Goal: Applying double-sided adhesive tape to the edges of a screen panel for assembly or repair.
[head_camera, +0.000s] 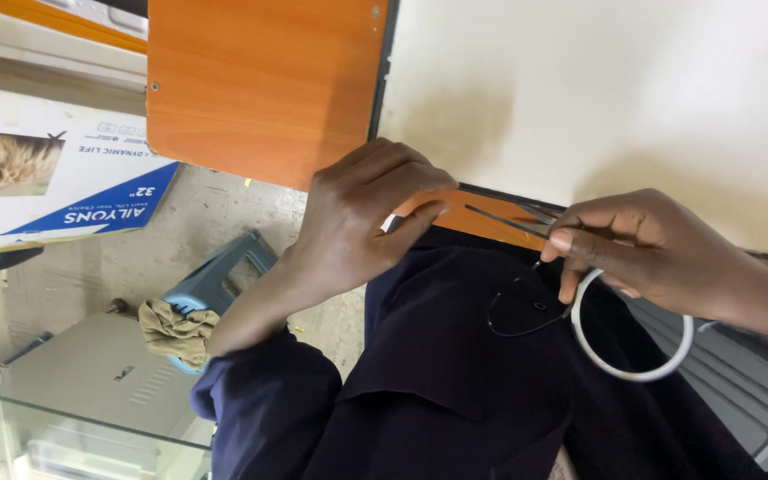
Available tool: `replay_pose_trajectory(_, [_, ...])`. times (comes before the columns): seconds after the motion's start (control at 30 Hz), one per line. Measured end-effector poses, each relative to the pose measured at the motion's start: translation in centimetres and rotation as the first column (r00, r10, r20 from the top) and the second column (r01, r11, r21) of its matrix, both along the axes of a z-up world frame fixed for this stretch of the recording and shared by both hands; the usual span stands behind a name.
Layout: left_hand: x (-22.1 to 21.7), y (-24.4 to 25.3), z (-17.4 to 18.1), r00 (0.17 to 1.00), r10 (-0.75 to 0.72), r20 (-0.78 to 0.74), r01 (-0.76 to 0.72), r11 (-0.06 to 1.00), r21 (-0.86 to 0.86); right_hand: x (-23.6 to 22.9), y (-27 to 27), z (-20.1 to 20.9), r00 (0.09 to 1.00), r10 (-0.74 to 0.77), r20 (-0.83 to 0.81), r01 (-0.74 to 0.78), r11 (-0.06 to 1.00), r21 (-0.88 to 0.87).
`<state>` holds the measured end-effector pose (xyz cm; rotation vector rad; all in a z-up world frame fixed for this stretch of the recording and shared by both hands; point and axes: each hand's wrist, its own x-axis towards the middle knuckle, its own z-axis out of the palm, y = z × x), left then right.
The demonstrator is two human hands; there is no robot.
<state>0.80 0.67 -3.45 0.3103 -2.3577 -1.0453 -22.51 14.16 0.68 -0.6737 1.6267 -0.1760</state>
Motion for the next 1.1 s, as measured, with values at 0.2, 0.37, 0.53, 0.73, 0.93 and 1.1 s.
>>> replay_pose_trajectory(0.2, [0.9,-0.4,-3.9,0.96,0.215,-0.179,-0.238,0.964,-0.12,1.6,-2.1,0.2,0.997,-0.042,-0.063,0.051,0.988,0.143])
replay_pose_trajectory(0.37, [1.1,-0.3,-5.5,0.958,0.208,-0.197,-0.232,0.966,-0.11,1.6,-2.5,-1.1,0.995,0.053,-0.088,-0.049,0.997,0.052])
replay_pose_trajectory(0.53, [1.4,-0.4,-6.4,0.952,0.214,-0.22,-0.234,0.97,-0.072,2.6,-3.9,-0.7,0.988,0.053,-0.147,-0.015,0.97,0.244])
replay_pose_trajectory(0.73, [1.5,-0.2,-7.2,0.937,0.228,-0.266,-0.245,0.969,-0.033,3.5,-5.2,-0.1,0.971,0.097,-0.22,-0.011,0.932,0.362])
replay_pose_trajectory(0.93, [1.6,0.1,-7.2,0.937,0.242,-0.253,-0.257,0.966,-0.025,3.5,-5.6,0.1,0.959,0.151,-0.239,-0.043,0.913,0.406])
replay_pose_trajectory(1.1, [1.3,0.4,-7.3,0.938,0.258,-0.233,-0.269,0.963,-0.019,3.4,-5.9,0.0,0.97,0.128,-0.207,-0.035,0.915,0.402])
